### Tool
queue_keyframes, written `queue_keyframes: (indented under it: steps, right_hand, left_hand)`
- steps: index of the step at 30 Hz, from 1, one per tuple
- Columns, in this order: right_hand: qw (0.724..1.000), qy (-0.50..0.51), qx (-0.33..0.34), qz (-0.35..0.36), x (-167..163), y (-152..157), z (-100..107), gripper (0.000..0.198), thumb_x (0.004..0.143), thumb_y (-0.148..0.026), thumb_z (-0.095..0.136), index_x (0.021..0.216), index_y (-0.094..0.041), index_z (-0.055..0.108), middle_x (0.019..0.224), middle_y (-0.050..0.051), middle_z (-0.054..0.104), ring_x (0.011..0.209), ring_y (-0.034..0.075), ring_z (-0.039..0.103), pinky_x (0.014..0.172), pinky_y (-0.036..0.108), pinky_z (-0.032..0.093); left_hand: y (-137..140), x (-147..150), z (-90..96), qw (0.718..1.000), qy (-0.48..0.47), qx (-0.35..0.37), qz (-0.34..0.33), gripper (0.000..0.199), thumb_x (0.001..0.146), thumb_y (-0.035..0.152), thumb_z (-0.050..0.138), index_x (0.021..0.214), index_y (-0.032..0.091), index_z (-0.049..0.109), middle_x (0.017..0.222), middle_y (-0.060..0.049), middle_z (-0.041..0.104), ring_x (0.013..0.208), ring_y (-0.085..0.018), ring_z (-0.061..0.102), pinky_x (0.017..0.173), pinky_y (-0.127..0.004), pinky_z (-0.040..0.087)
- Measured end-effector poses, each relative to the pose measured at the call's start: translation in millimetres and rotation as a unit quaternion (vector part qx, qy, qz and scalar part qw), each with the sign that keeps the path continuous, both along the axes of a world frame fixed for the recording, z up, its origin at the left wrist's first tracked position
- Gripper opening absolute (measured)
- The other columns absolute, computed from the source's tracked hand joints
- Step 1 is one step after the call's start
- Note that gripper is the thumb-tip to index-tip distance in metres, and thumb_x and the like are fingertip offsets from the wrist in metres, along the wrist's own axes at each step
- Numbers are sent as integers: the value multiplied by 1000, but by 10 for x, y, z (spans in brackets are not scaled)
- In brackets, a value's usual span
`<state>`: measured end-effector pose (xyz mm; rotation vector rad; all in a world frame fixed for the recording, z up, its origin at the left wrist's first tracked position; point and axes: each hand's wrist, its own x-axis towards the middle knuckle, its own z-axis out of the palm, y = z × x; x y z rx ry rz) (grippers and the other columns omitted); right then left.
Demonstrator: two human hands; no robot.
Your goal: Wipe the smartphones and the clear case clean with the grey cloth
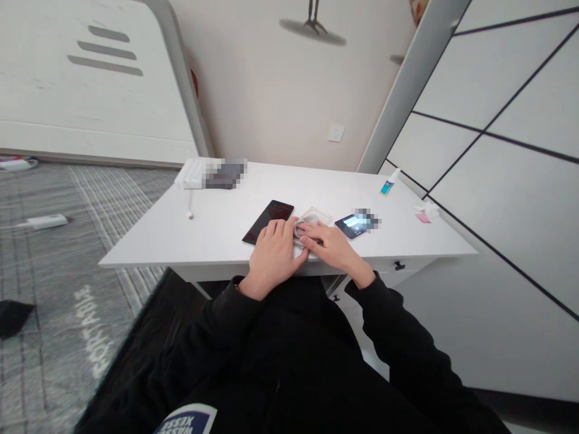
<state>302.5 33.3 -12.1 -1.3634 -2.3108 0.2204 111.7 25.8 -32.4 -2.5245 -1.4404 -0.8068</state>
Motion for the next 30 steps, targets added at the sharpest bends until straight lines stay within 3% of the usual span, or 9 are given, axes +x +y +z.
queue_keyframes:
  steps: [3,7,10,12,17,20,24,27,30]
  right_hand:
    - [1000,7,-4,1,-11,-140,-21,57,108,-63,31,123,-34,78,127,-2,77,121,24,71,110,38,50]
    - [997,13,30,-77,69,-17,-12,70,108,-64,24,120,-21,78,120,11,78,115,31,71,102,44,51]
    - [997,7,41,-66,44,104,-11,72,105,-69,29,134,-17,70,141,16,67,131,34,61,114,51,43]
    - [999,-1,29,-19,0,81,-13,72,104,-70,30,138,-20,68,150,12,61,139,30,56,123,51,35]
    - [999,0,-11,53,89,-115,27,62,105,-70,28,129,-34,74,140,-3,70,134,21,62,130,48,25]
    - [1000,10,-2,-1,196,-46,44,67,107,-66,23,127,-29,75,133,4,74,131,27,65,130,62,15]
    - [1000,8,12,-10,95,62,-2,76,103,-73,33,144,-17,63,150,16,59,145,37,51,127,70,10]
    - [998,8,-8,62,-8,-27,-41,67,101,-72,43,146,-27,61,152,5,59,147,28,50,131,58,18]
    - [997,21,-18,74,79,-68,-33,50,105,-65,42,130,-35,73,139,-4,70,135,22,62,132,51,20]
  left_hand:
    - [1,2,-7,1000,0,-5,0,65,95,45,56,148,9,43,126,-19,62,123,-37,53,102,-50,47]
    - [-8,14,0,1000,4,-1,2,67,95,51,57,147,10,44,125,-18,62,123,-37,53,102,-50,47]
    - [-11,21,2,1000,7,5,9,67,96,51,55,147,9,44,124,-18,62,123,-37,53,101,-50,47]
    - [-11,21,3,1000,7,6,15,66,96,46,54,148,8,44,123,-18,61,122,-37,53,101,-50,47]
    - [-12,16,3,1000,14,3,13,68,95,50,55,149,10,42,123,-18,62,121,-37,54,100,-48,47]
    - [-13,19,6,1000,15,5,13,67,96,52,55,149,12,42,124,-17,62,122,-36,53,100,-47,46]
    - [-14,15,13,1000,16,6,15,65,97,49,52,148,10,42,125,-17,62,121,-36,53,100,-47,46]
    - [-16,6,16,1000,16,-1,13,62,96,44,53,148,11,43,125,-17,62,120,-35,54,100,-45,46]
    - [-16,4,16,1000,15,-3,9,67,96,49,55,149,10,42,126,-17,61,121,-35,53,101,-46,46]
